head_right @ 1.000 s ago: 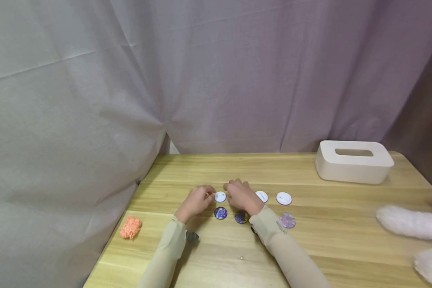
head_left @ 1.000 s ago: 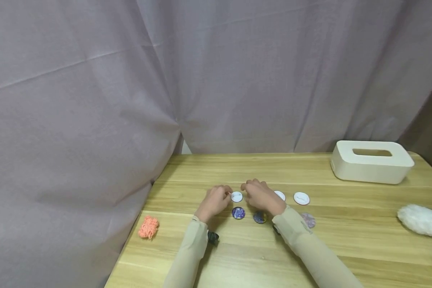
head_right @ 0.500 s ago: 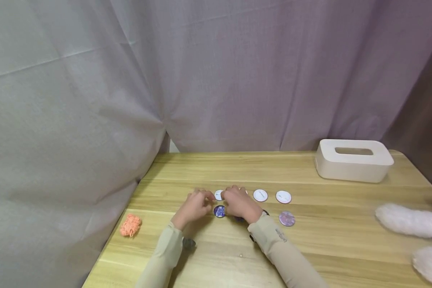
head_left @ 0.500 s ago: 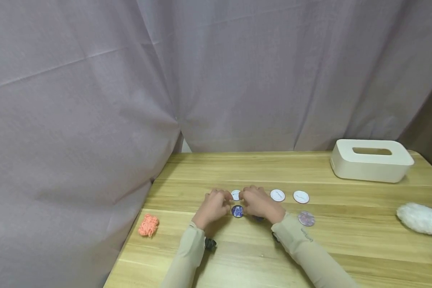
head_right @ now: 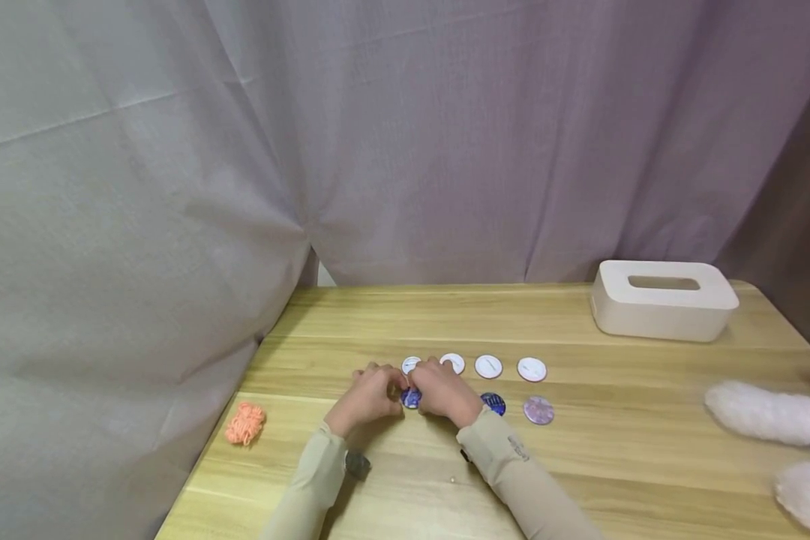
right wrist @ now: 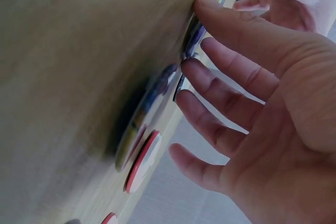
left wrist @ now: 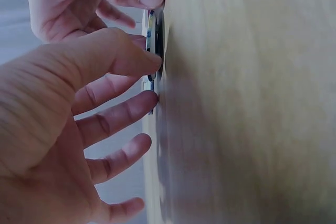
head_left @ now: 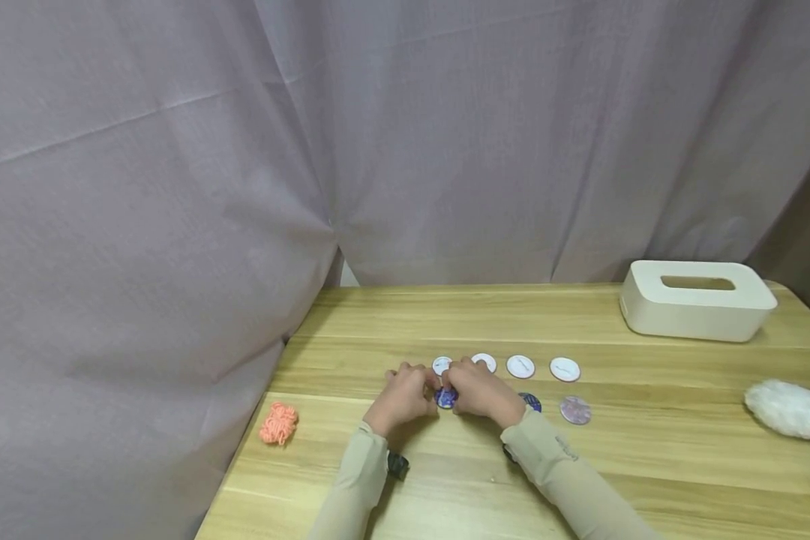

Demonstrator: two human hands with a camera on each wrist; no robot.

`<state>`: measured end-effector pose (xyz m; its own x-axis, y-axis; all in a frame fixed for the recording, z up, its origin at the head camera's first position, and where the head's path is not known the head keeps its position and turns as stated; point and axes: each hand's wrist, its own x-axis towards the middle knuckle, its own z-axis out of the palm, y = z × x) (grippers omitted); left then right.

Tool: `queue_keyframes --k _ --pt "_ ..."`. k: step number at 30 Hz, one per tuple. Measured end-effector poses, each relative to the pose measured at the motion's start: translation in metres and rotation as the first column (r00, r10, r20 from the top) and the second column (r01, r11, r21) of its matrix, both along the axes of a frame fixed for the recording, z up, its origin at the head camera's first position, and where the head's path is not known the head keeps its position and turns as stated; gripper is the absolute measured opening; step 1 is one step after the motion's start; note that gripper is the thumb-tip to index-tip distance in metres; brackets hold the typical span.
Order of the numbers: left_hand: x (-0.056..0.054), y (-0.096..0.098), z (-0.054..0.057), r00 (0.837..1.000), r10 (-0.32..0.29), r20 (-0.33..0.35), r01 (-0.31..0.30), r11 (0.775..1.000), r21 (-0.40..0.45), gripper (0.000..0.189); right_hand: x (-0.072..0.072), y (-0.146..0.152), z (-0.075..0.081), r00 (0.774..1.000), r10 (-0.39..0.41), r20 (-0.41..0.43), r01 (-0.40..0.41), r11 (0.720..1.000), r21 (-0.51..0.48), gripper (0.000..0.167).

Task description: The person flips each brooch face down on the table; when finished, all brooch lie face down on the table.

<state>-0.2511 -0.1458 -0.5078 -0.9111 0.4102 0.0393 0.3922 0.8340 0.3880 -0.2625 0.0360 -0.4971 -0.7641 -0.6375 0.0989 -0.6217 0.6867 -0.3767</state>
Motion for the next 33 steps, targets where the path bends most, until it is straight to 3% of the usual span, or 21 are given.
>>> queue_keyframes --k 8,19,25,33 --pt "-0.002 0.0 -0.002 1.0 -0.021 -0.009 0.021 0.998 0.056 0.025 -0.001 0.001 0.001 0.998 0.043 -0.044 -0.044 0.999 -0.032 0.024" --pt "-0.004 -0.009 -0.003 0.998 -0.051 -0.045 0.056 0.99 0.132 0.011 -0.004 0.007 0.007 0.997 0.082 0.004 -0.081 0.995 -0.06 0.012" --pt "-0.007 -0.01 0.003 0.995 -0.069 -0.073 0.078 0.988 0.132 0.006 -0.006 0.009 0.007 0.997 0.079 -0.026 -0.081 0.994 -0.076 0.021" --pt "-0.006 -0.005 0.007 0.997 -0.055 -0.052 0.061 0.99 0.125 0.006 -0.006 0.011 0.003 0.995 0.093 -0.031 -0.097 0.986 -0.134 0.025"
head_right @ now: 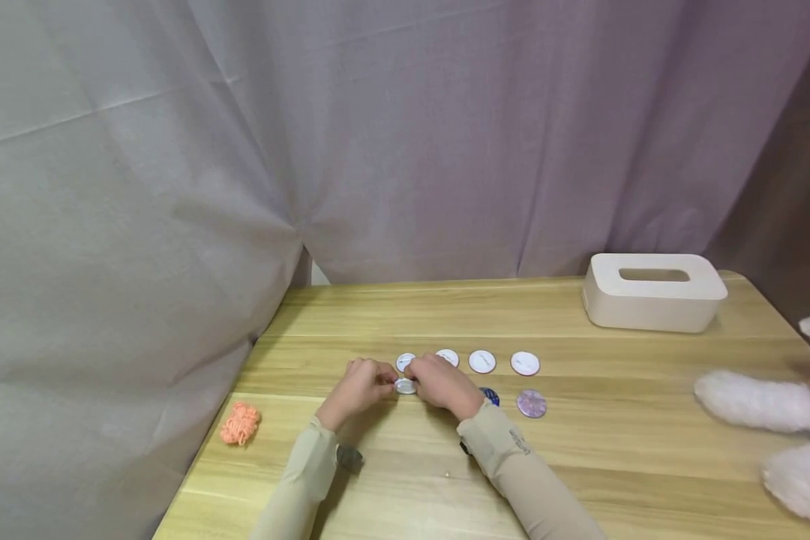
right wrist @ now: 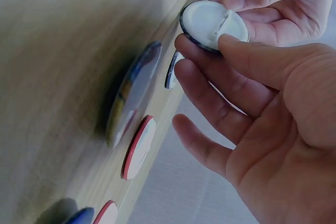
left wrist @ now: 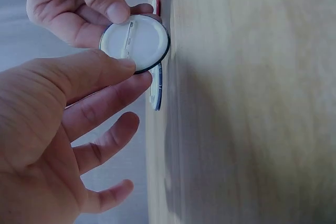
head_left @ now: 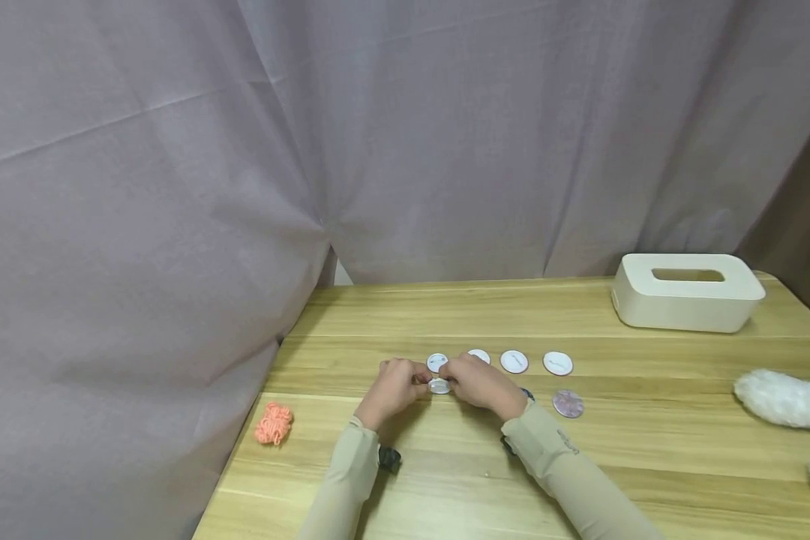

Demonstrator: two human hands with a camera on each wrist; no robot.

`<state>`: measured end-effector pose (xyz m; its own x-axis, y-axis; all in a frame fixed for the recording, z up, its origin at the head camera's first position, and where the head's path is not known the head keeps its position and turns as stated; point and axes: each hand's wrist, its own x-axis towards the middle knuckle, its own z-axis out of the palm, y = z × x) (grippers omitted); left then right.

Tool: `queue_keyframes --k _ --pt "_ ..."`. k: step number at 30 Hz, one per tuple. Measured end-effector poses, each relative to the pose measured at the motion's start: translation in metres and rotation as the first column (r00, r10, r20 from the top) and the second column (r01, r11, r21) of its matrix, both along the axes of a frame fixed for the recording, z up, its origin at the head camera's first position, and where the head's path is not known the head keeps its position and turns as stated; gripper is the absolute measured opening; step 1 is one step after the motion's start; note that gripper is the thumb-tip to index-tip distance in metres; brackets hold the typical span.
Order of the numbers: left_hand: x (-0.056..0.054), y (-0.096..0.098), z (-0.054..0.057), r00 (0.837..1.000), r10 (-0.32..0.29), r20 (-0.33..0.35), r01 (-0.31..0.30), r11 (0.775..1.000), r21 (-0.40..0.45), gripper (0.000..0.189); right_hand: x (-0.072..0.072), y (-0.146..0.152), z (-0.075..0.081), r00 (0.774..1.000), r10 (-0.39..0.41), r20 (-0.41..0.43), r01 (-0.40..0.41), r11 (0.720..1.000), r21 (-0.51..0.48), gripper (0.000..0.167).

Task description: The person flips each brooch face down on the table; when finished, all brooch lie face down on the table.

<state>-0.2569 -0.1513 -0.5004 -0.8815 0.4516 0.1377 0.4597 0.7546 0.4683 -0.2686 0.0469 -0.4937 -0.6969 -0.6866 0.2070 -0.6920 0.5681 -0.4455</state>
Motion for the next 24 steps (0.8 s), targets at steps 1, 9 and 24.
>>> queue_keyframes --k 1,9,24 --pt "0.0001 -0.0002 -0.0001 1.0 0.002 -0.002 -0.002 1.0 0.003 0.007 -0.0002 -0.0008 -0.0007 1.0 -0.001 0.002 0.001 1.0 -0.003 0.025" --pt "0.0004 -0.0014 -0.0023 1.0 0.0 0.02 0.0 0.999 0.04 0.012 -0.0023 -0.0049 -0.0014 0.999 -0.027 0.026 0.027 1.0 0.005 0.025" --pt "0.0003 0.0019 -0.0073 0.994 0.051 0.092 -0.054 0.998 0.039 0.02 -0.0007 -0.0062 -0.0008 0.996 -0.075 0.043 0.074 0.997 0.015 0.017"
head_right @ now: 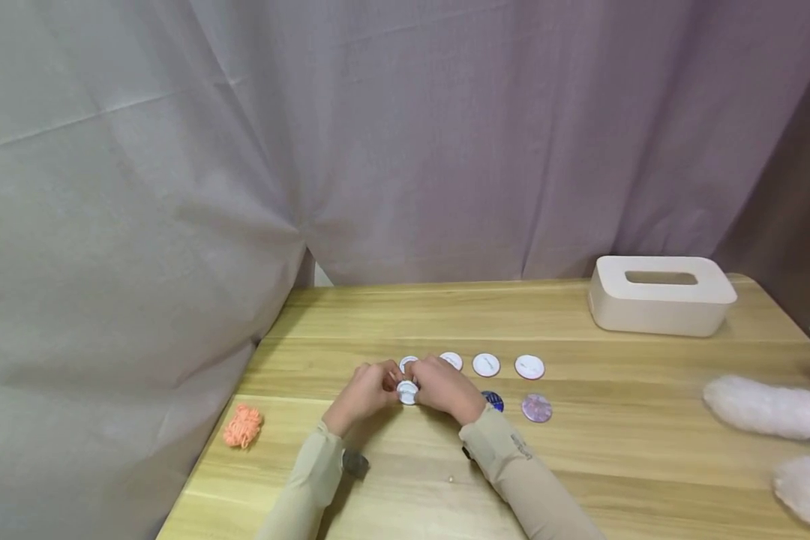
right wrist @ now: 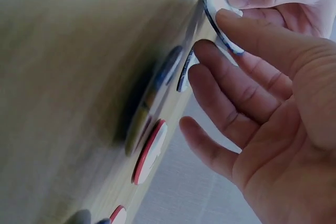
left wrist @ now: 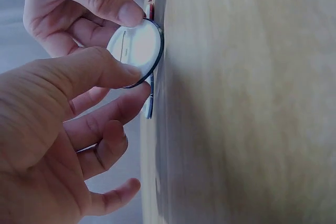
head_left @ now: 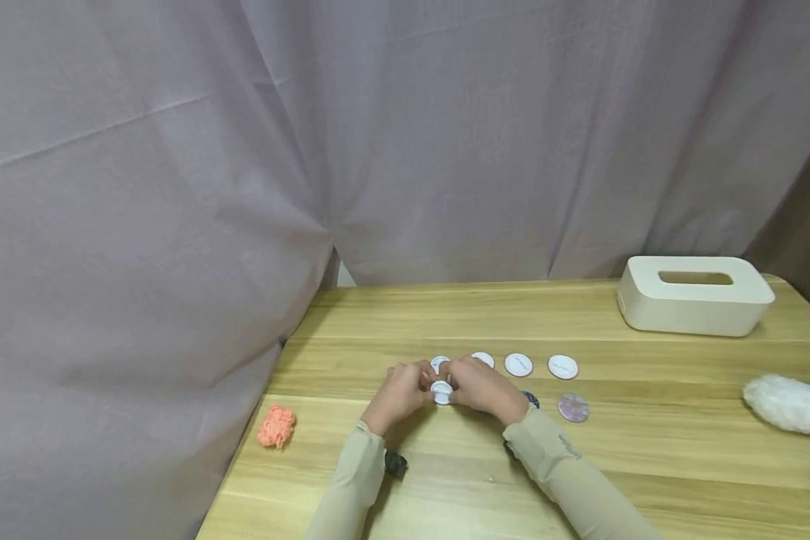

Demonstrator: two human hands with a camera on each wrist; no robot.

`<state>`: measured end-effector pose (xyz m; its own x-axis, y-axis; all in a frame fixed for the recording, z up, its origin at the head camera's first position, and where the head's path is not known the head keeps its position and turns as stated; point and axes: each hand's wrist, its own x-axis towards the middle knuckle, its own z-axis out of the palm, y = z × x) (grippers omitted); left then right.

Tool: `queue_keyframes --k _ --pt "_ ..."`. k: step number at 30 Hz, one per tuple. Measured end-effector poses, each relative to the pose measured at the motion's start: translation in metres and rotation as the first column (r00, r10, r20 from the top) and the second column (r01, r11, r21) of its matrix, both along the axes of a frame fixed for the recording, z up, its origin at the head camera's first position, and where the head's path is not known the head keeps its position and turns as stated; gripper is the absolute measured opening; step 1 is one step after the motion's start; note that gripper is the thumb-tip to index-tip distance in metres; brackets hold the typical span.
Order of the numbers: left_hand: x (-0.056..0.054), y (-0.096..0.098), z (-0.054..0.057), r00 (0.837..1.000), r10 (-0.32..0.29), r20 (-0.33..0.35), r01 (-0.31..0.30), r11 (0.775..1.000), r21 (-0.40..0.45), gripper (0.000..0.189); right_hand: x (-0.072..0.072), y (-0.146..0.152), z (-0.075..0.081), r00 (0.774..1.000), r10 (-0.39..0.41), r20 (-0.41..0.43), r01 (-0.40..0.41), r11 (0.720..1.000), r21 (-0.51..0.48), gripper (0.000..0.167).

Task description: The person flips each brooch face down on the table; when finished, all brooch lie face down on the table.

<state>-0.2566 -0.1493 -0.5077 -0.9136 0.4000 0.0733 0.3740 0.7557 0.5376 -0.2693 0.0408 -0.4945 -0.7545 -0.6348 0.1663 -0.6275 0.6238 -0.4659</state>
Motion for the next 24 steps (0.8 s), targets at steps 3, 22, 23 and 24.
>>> queue_keyframes --k 3,22,23,24 --pt "-0.001 -0.001 -0.002 1.0 0.009 0.008 -0.009 1.0 0.001 0.021 0.001 -0.001 -0.002 1.0 -0.018 -0.009 0.018 1.0 -0.005 0.017" --pt "-0.002 0.004 -0.004 0.999 0.011 -0.05 -0.018 0.989 -0.148 0.031 0.005 -0.013 -0.005 0.981 -0.18 -0.07 0.188 0.974 0.129 0.032" --pt "-0.001 0.004 -0.004 0.999 0.011 -0.048 -0.018 0.988 -0.152 0.032 0.005 -0.013 -0.006 0.981 -0.176 -0.076 0.185 0.974 0.127 0.032" --pt "-0.001 0.004 -0.004 0.999 0.012 -0.045 -0.019 0.988 -0.153 0.033 0.006 -0.013 -0.006 0.981 -0.174 -0.081 0.183 0.975 0.125 0.033"
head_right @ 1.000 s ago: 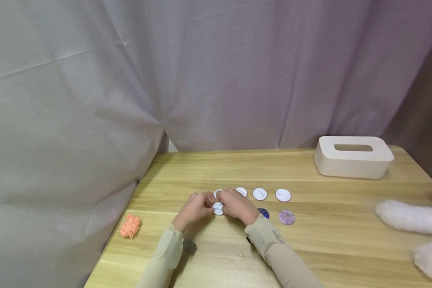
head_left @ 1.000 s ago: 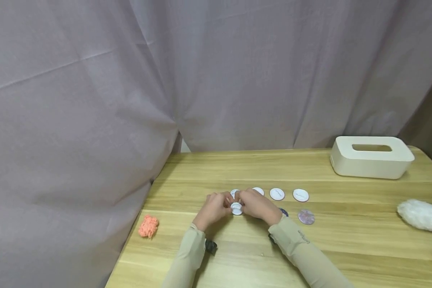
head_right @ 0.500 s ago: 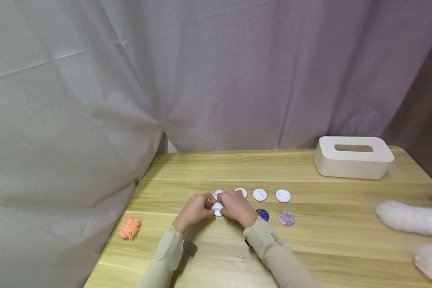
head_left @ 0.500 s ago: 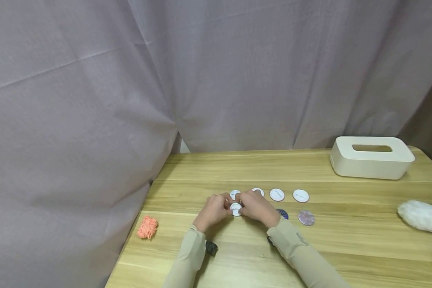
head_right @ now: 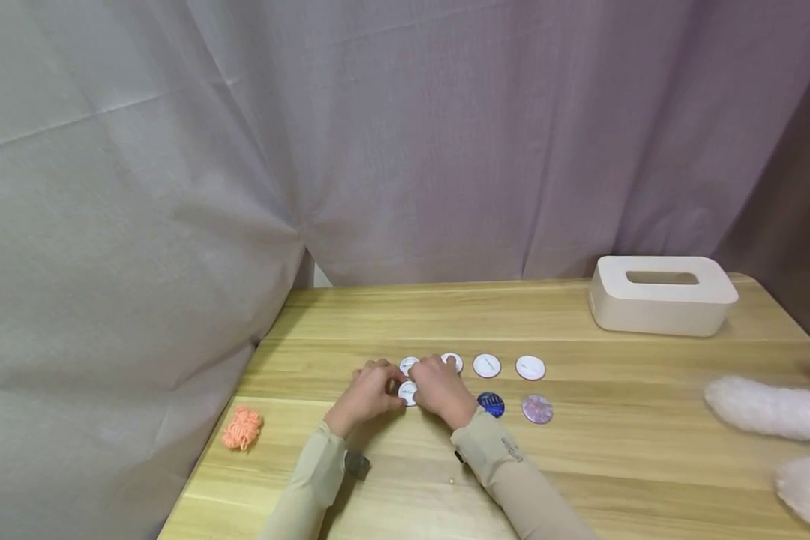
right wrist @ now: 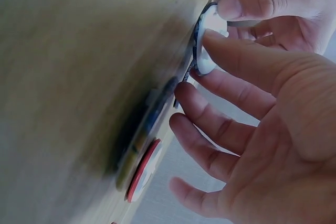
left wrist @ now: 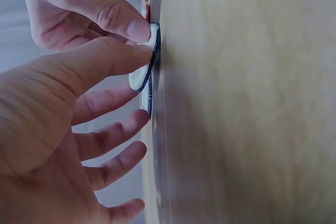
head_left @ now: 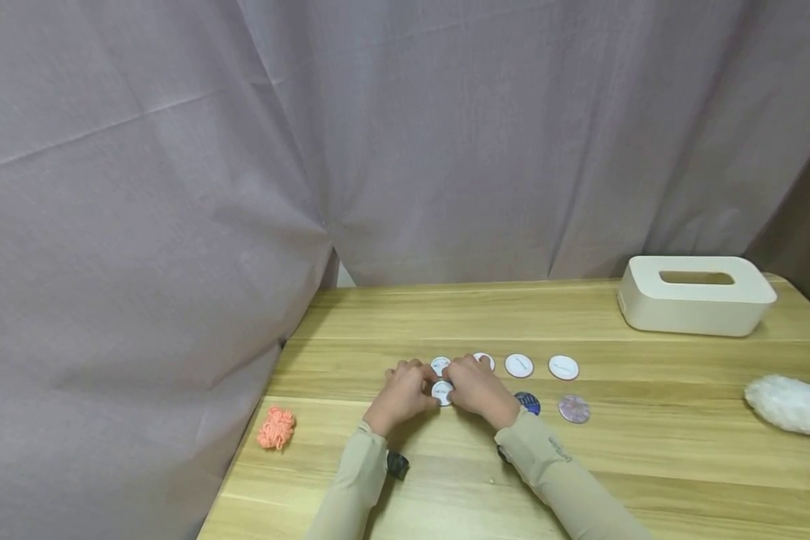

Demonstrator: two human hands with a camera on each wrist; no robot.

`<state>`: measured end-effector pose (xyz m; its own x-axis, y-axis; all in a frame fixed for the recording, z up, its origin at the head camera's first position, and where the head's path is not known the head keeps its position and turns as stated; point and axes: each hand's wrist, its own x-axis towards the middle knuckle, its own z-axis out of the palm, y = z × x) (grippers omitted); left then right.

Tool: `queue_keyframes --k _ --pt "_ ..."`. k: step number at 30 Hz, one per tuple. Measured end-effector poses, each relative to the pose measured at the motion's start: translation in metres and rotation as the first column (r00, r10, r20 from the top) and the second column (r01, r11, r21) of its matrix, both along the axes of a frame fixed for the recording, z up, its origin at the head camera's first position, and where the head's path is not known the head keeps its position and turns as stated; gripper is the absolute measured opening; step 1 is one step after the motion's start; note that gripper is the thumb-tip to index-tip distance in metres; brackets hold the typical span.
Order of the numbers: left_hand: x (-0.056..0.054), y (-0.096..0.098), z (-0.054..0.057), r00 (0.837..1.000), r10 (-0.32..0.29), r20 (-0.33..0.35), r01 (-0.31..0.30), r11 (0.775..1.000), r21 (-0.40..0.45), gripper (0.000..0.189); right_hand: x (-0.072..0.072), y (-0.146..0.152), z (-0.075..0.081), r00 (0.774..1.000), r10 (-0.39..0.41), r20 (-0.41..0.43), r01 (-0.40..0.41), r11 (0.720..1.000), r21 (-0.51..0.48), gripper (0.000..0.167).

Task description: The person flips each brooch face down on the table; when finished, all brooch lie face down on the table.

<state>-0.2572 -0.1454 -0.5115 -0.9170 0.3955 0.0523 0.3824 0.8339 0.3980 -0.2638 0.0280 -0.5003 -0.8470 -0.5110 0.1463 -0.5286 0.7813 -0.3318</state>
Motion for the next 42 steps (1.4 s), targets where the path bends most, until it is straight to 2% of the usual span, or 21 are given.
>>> queue_keyframes --k 9,14,17,22,25,33,42 --pt "0.002 -0.001 0.0 1.0 -0.005 0.0 0.005 0.999 -0.036 0.029 0.003 0.0 -0.002 0.999 0.027 -0.041 -0.027 1.0 0.006 0.036" --pt "0.003 0.002 0.003 1.0 -0.008 0.005 0.008 0.999 -0.045 0.028 0.001 0.005 -0.001 0.999 0.038 -0.022 -0.038 0.999 0.006 0.031" --pt "0.002 0.005 0.005 1.0 -0.015 0.005 0.016 0.999 -0.037 0.029 0.0 0.011 -0.001 0.999 0.049 -0.023 -0.049 0.999 0.001 0.026" --pt "0.001 0.011 0.009 0.999 -0.044 -0.031 0.043 0.999 -0.021 0.039 0.001 0.025 0.005 0.998 0.067 -0.018 -0.068 0.996 -0.05 0.004" --pt "0.0 0.017 0.011 0.997 -0.072 -0.041 0.072 0.997 -0.014 0.042 0.002 0.035 0.011 0.998 0.069 -0.011 -0.069 0.996 -0.05 0.013" --pt "-0.002 0.036 0.012 0.991 -0.122 -0.062 0.12 0.992 -0.029 0.046 0.004 0.06 0.014 0.996 0.074 -0.055 -0.075 0.997 -0.021 0.013" --pt "-0.005 0.05 0.014 0.988 -0.145 -0.056 0.143 0.989 -0.036 0.049 0.01 0.079 0.017 0.999 0.049 -0.008 -0.049 0.999 -0.009 0.02"
